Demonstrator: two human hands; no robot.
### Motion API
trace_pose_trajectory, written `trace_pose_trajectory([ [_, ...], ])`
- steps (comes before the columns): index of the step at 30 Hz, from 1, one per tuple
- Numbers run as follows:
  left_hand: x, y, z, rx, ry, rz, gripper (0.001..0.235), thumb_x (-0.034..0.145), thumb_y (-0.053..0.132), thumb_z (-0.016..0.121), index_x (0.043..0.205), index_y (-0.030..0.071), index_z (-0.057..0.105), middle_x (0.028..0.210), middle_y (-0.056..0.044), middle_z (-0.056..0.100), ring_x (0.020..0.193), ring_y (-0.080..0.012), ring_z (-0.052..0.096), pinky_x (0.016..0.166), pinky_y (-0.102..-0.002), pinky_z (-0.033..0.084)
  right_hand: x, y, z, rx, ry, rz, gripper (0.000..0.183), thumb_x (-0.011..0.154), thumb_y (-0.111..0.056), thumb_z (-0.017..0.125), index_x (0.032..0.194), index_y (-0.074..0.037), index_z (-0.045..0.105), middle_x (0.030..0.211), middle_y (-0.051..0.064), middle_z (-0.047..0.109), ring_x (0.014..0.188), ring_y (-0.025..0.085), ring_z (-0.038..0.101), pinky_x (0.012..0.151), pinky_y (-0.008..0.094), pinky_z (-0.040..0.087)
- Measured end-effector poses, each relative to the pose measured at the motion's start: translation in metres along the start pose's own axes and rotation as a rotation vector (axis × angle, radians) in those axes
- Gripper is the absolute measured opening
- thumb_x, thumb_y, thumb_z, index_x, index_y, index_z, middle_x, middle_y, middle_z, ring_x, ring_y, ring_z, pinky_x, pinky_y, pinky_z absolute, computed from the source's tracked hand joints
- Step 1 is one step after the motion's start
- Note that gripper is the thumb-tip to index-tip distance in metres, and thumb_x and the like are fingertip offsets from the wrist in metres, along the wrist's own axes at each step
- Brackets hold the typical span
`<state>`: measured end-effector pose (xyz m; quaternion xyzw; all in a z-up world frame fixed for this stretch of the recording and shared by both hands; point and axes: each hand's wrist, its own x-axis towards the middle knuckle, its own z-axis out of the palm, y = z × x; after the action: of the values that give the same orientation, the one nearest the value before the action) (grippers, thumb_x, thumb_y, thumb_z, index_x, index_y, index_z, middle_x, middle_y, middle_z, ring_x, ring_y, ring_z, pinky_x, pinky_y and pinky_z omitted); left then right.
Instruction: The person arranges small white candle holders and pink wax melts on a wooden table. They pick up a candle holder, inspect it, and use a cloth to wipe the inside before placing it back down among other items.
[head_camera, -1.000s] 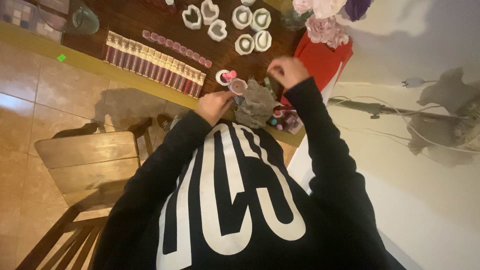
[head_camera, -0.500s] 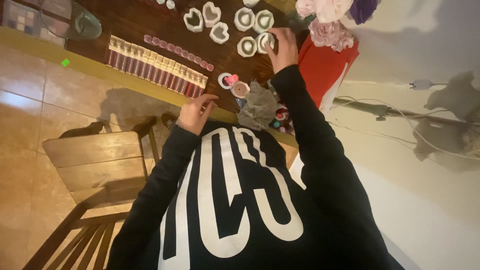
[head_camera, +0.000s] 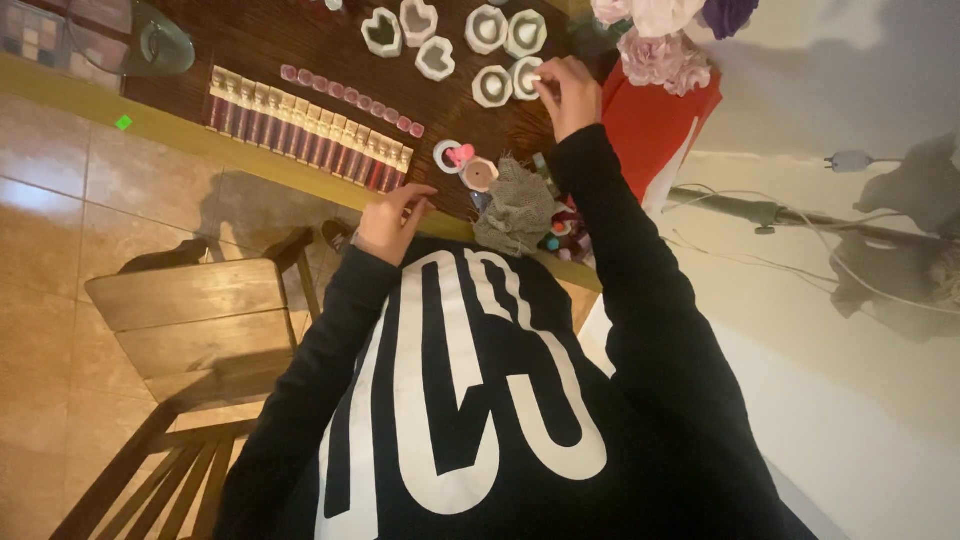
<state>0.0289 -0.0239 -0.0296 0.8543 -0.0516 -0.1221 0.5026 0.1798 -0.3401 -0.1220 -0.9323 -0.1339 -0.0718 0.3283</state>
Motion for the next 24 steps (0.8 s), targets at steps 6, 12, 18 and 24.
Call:
trace_pose_trajectory([
  [6, 0.000, -0.004, -0.002, 0.050, -0.019, -0.040, 0.020, 0.102, 0.006, 0.062, 0.121, 0.003, 0.070, 0.104, -0.015, 0.077, 0.094, -0.0227, 0.078, 0.074, -0.033, 0.062, -0.001, -0.013, -0.032, 0.183, 0.113, 0.279, 0.002, 0.099, -0.009, 0.075, 0.100, -0.008, 0.073, 0.094, 0.003, 0.075, 0.078, 0.013, 0.069, 0.067, 0.028, 0.055],
  [12, 0.000, -0.004, 0.003, 0.029, -0.005, 0.000, 0.021, 0.101, 0.006, 0.063, 0.121, 0.002, 0.069, 0.107, -0.016, 0.076, 0.093, -0.0243, 0.077, 0.073, -0.033, 0.061, -0.012, -0.018, -0.046, 0.238, 0.284, 0.164, 0.007, 0.101, -0.005, 0.075, 0.105, -0.003, 0.070, 0.095, 0.005, 0.078, 0.084, 0.013, 0.074, 0.075, 0.028, 0.057],
  [18, -0.001, -0.013, 0.007, 0.035, -0.027, -0.020, 0.020, 0.102, 0.005, 0.061, 0.120, 0.004, 0.069, 0.104, -0.014, 0.077, 0.091, -0.0217, 0.078, 0.074, -0.032, 0.062, -0.027, -0.015, -0.045, 0.096, 0.082, 0.268, 0.013, 0.096, -0.010, 0.079, 0.098, -0.002, 0.068, 0.088, 0.011, 0.074, 0.076, 0.019, 0.072, 0.066, 0.032, 0.054],
  [24, -0.003, -0.008, 0.003, -0.009, -0.009, -0.005, 0.021, 0.102, 0.004, 0.061, 0.121, 0.002, 0.069, 0.104, -0.013, 0.077, 0.094, -0.0213, 0.078, 0.076, -0.032, 0.062, -0.045, 0.013, -0.015, 0.042, 0.014, 0.181, 0.014, 0.093, -0.011, 0.080, 0.095, -0.005, 0.068, 0.090, 0.010, 0.073, 0.084, 0.024, 0.074, 0.071, 0.039, 0.057],
])
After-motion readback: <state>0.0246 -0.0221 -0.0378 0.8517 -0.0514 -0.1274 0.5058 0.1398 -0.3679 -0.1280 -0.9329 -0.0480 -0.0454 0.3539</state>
